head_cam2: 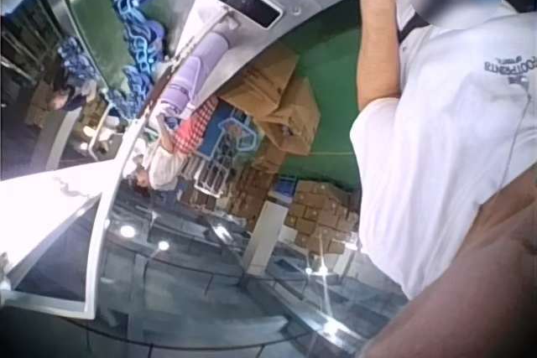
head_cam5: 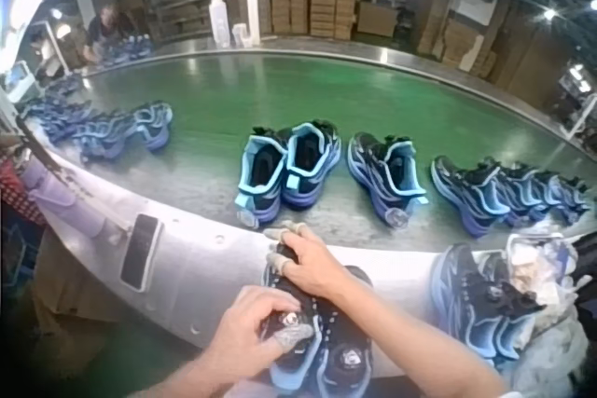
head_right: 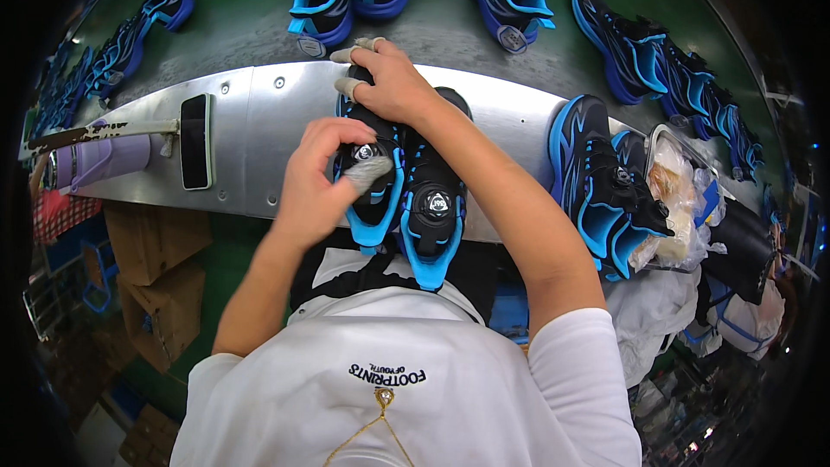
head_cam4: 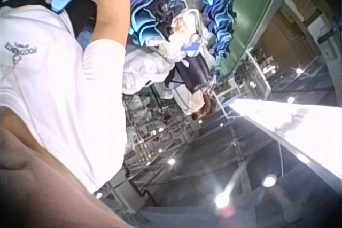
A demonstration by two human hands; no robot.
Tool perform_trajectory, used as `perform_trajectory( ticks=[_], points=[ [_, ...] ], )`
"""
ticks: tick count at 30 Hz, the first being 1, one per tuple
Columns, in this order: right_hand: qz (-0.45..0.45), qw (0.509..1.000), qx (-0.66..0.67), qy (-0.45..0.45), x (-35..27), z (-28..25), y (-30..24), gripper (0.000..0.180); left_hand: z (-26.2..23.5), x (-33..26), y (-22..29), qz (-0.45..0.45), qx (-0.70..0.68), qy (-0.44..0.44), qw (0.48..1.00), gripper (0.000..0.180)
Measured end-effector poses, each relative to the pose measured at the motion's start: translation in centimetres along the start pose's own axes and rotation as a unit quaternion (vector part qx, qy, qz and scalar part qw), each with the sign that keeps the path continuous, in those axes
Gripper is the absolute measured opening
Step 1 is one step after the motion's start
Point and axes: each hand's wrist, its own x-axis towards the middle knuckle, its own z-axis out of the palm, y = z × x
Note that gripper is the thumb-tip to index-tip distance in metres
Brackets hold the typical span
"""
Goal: The person wipes shoe dials and collars by hand using cloth finger covers, places the shoes onto a conveyor belt, and takes new shoes from the conveyor belt to wipe.
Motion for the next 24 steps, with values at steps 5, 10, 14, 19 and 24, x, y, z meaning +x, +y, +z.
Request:
perform_trajectory(
  ticks=[5, 10, 14, 19, 24],
  points=[
    [0.009, 1.000, -0.017, -0.016, 0.0, 0.1, -0.5, 0.044, -1.2, 0.4, -0.3, 0.012, 0.038, -0.090, 0.995, 0.032],
    [-0.013, 1.000, -0.010, -0.006, -0.1, 0.4, 0.2, 0.044, 1.8, -0.4, 0.6, -0.089, 0.027, 0.077, 0.993, 0.036],
    [-0.020, 1.000, -0.006, -0.005, 0.0, 0.1, 0.3, 0.043, 0.0, 0.2, -2.2, -0.036, -0.078, -0.015, 0.996, 0.027],
    [-0.049, 0.999, -0.010, 0.018, 0.6, 0.1, -0.2, 0.039, -3.9, 4.3, -3.6, 0.072, -0.130, -0.284, 0.947, 0.019],
    [-0.092, 0.995, 0.018, 0.043, 0.5, 2.0, 1.4, 0.039, -3.1, 1.7, -0.9, 0.083, 0.014, -0.147, 0.986, 0.017]
  ],
)
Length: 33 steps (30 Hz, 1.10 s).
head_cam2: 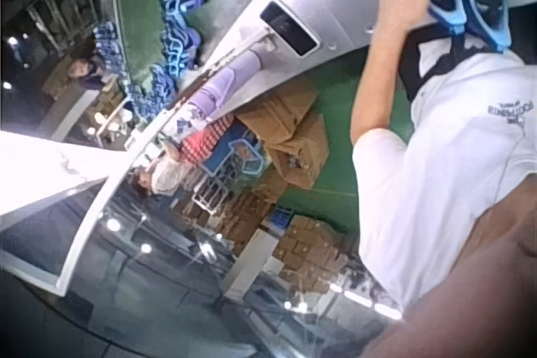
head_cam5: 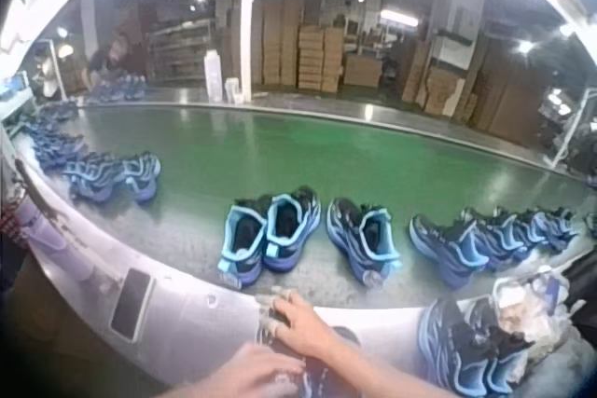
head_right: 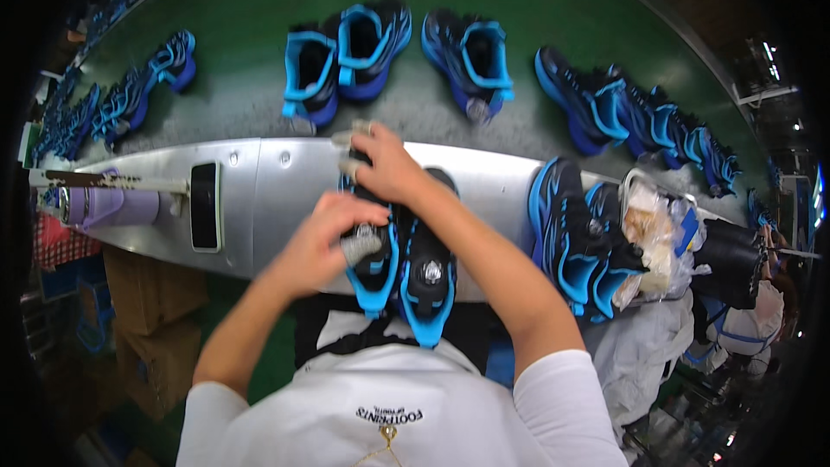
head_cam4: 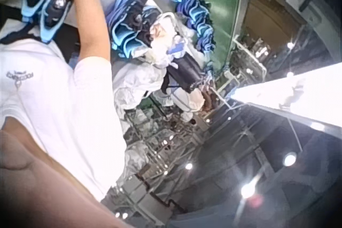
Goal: The person wipes shoe dials and collars by hand using cloth finger covers, places the shoes onto a conveyor belt, and takes new shoes from the conveyor belt to wipe.
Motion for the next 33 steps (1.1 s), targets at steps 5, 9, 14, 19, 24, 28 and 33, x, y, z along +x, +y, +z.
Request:
perform_trajectory(
  ticks=[5, 9, 14, 19, 24, 28, 33],
  points=[
    [0.018, 0.990, -0.135, 0.030, 0.3, -3.1, -2.6, 0.034, 1.1, -6.3, 6.9, -0.042, 0.075, -0.078, 0.993, 0.045],
    [-0.089, 0.905, -0.376, 0.180, 4.7, -9.4, -3.4, 0.034, 3.1, -6.5, 5.5, 0.063, 0.205, -0.105, 0.971, 0.054],
    [0.045, 0.821, -0.557, 0.118, 3.9, -12.8, 3.7, 0.058, 6.3, -3.3, 4.4, 0.052, 0.251, -0.172, 0.951, 0.036],
    [0.110, 0.865, -0.469, 0.141, 1.3, -17.0, 3.6, 0.065, 3.7, 0.6, 5.1, 0.126, 0.138, -0.086, 0.979, 0.032],
    [0.083, 0.785, -0.597, 0.142, -4.8, -25.8, 8.5, 0.057, 3.2, 10.6, 2.3, 0.221, 0.242, -0.048, 0.944, 0.039],
    [0.118, 0.826, -0.525, 0.168, -4.1, -26.5, 4.9, 0.034, 1.9, 18.0, 0.9, 0.205, 0.273, 0.122, 0.932, 0.048],
    [-0.009, 0.951, -0.263, 0.162, 1.7, -20.9, -2.8, 0.023, -4.6, 15.3, -2.9, 0.105, 0.345, 0.182, 0.915, 0.036]
  ],
)
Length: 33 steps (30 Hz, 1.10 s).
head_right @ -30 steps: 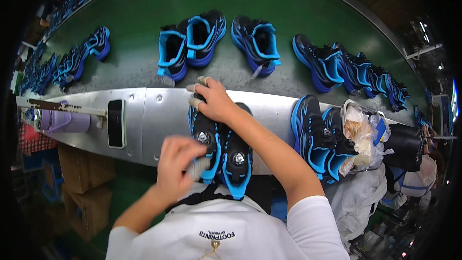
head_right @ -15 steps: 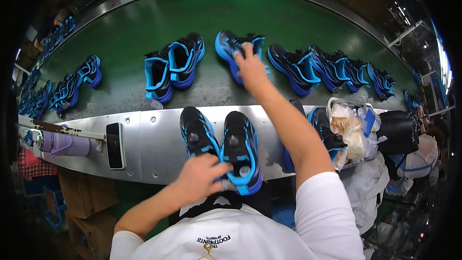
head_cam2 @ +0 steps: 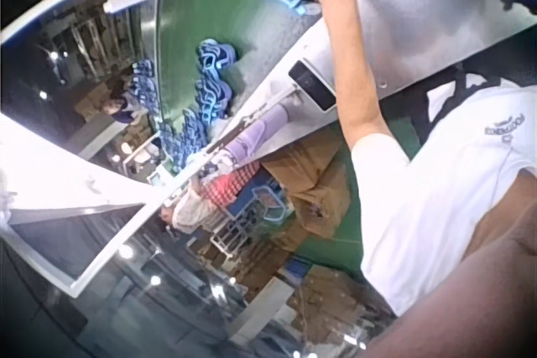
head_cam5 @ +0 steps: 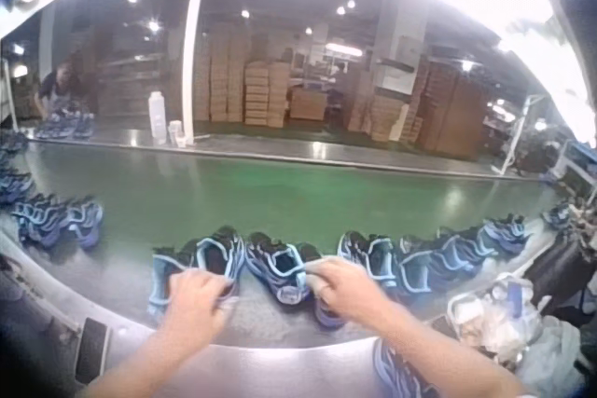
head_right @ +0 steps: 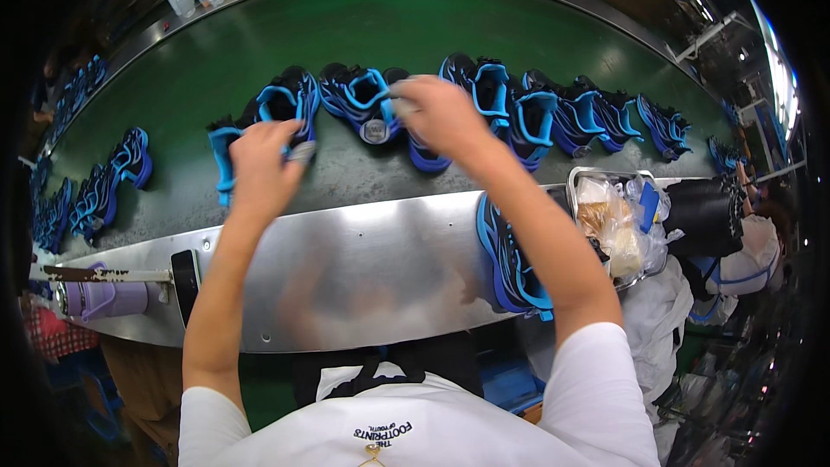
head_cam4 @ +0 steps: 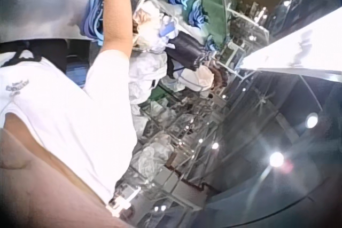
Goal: The person wipes shoe dials and collars by hand using cloth finger covers, places the shoes onto a conveyor belt, and takes new shoes from the conveyor belt to wipe.
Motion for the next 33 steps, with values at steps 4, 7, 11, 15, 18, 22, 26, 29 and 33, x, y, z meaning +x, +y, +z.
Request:
perform_trajectory(
  ticks=[4, 7, 11, 15, 18, 22, 26, 29, 33],
  points=[
    [-0.084, 0.989, 0.074, -0.097, 2.7, 8.4, -6.9, 0.039, -1.0, -4.6, -7.4, -0.124, 0.195, -0.027, 0.973, 0.029],
    [-0.058, 0.984, 0.092, -0.141, 2.8, 15.9, -7.9, 0.042, -0.9, -7.1, -11.4, -0.188, 0.013, -0.152, 0.970, 0.025],
    [-0.010, 0.982, 0.166, -0.095, 1.6, 16.9, -7.8, 0.034, -4.3, -6.2, -4.6, -0.169, 0.038, -0.189, 0.967, 0.029],
    [0.032, 0.949, 0.260, -0.175, -4.9, 6.6, -9.2, 0.023, -7.7, -11.4, 4.0, -0.123, -0.003, -0.231, 0.965, 0.027],
    [0.031, 0.946, 0.218, -0.238, -12.1, 1.4, -10.9, 0.024, -8.4, -17.1, 9.0, -0.105, -0.058, -0.236, 0.964, 0.021],
    [0.102, 0.942, 0.193, -0.253, -19.6, -0.6, -13.0, 0.029, -7.5, -21.1, 12.3, -0.083, -0.067, -0.237, 0.966, 0.030],
    [0.013, 0.979, 0.133, -0.155, -18.7, -2.3, -13.5, 0.035, -10.8, -18.9, 12.4, -0.329, -0.248, -0.195, 0.890, 0.035],
    [0.008, 0.995, 0.045, -0.084, -15.3, -2.6, -14.4, 0.050, -10.4, -17.3, 11.0, -0.127, -0.052, 0.002, 0.990, 0.039],
    [-0.078, 0.988, -0.013, -0.133, -14.1, 1.8, -11.4, 0.048, -6.3, -16.5, 9.1, -0.065, -0.087, -0.022, 0.994, 0.042]
  ],
)
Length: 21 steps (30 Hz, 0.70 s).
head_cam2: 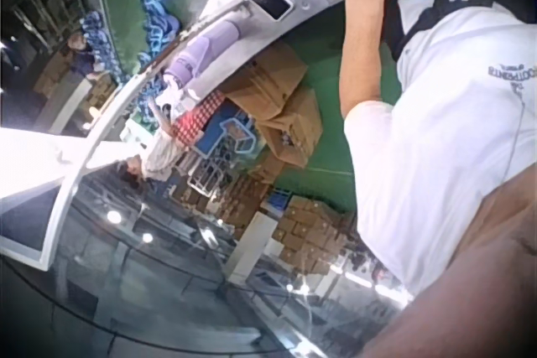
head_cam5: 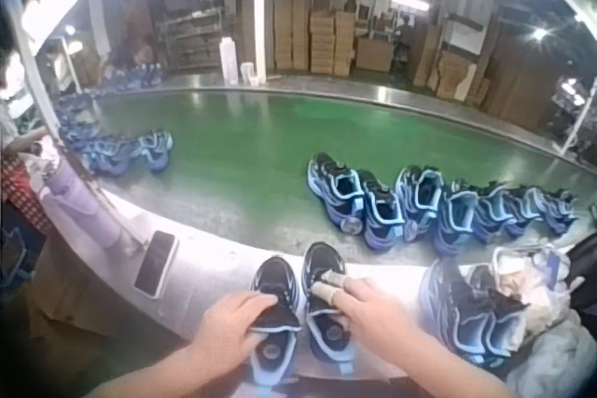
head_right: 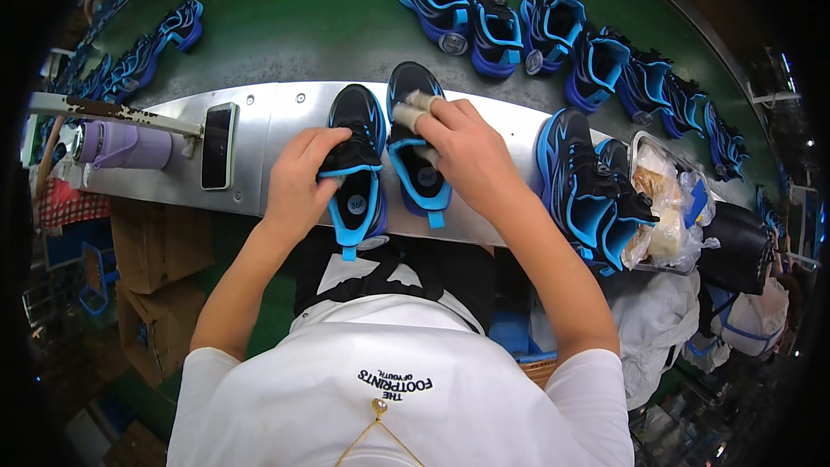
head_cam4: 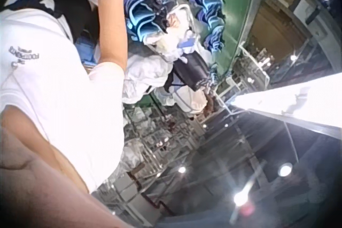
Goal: The person wipes shoe dials and collars by hand using cloth finger covers, places the shoes onto a conveyor belt, and takes new shoes from the conveyor belt to wipe.
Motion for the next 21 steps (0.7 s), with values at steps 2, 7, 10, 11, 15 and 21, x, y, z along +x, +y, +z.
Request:
perform_trajectory(
  ticks=[2, 7, 10, 11, 15, 21],
  points=[
    [0.002, 0.999, 0.036, 0.021, 0.8, 0.5, 0.7, 0.043, 0.3, 0.1, -0.2, -0.061, -0.046, -0.068, 0.995, 0.044],
    [0.071, 0.989, 0.123, 0.050, 1.5, 1.1, 0.9, 0.035, -0.2, 0.3, 1.1, -0.089, -0.033, -0.116, 0.989, 0.045],
    [0.147, 0.980, 0.126, -0.045, 1.3, -0.4, -1.2, 0.038, 0.1, -0.1, 1.0, -0.105, -0.076, -0.109, 0.985, 0.043],
    [0.148, 0.980, 0.126, -0.047, 0.9, -0.3, -1.5, 0.038, 0.3, -0.3, 0.7, -0.096, -0.119, -0.085, 0.985, 0.042],
    [0.111, 0.988, 0.107, -0.025, -1.1, -0.2, -0.9, 0.048, 0.0, -1.1, -0.5, -0.091, -0.128, -0.106, 0.982, 0.043],
    [0.036, 0.993, -0.111, 0.004, -2.0, 2.2, -3.0, 0.042, 1.9, -1.9, 2.1, 0.012, 0.117, -0.114, 0.986, 0.032]
  ],
)
